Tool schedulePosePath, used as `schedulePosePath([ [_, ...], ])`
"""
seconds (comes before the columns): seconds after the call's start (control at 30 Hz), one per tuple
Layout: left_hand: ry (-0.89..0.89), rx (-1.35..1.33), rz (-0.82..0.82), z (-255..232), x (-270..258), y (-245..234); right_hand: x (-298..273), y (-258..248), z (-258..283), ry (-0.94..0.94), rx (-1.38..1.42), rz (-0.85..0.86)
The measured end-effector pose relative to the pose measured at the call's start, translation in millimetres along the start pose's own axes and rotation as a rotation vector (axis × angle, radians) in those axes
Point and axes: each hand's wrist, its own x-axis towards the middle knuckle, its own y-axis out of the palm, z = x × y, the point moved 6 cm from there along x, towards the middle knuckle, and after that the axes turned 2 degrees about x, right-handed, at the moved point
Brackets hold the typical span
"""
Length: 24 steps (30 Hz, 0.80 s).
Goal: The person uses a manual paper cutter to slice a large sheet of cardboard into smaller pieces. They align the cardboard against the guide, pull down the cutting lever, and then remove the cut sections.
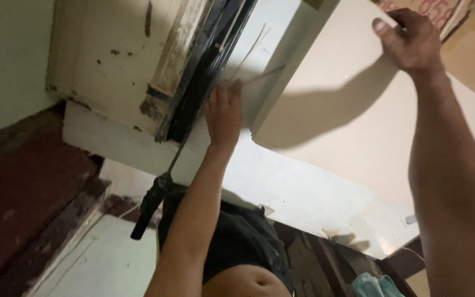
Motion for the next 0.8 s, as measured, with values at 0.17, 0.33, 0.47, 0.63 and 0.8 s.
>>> schedulePosePath([
  [0.17, 0.062, 0.292, -0.015, -4.3, 12.9, -11.5, -29.8, -1.5, 65.6, 0.006, -0.424, -0.389],
  [0.33, 0.002, 0.225, -0.088, 19.5, -5.1, 10.7, -145.3, 123.4, 89.0, 0.255, -0.094, -0.44],
  [0.47, -0.017, 0.343, -0.227, 16.7, -12.1, 4.4, -176.7, 149.2, 240.3, 0.287, -0.066, -0.213],
  [0.63, -0.029, 0.059, 0.176, -13.8, -27.4, -65.3, -184.1, 161.3, 256.6, 0.574, -0.285, 0.239],
  [0.8, 0.211, -0.244, 0.403, -37.2, -99.3, -121.4, -190.5, 169.6, 244.4, 0.583, -0.369, 0.26],
])
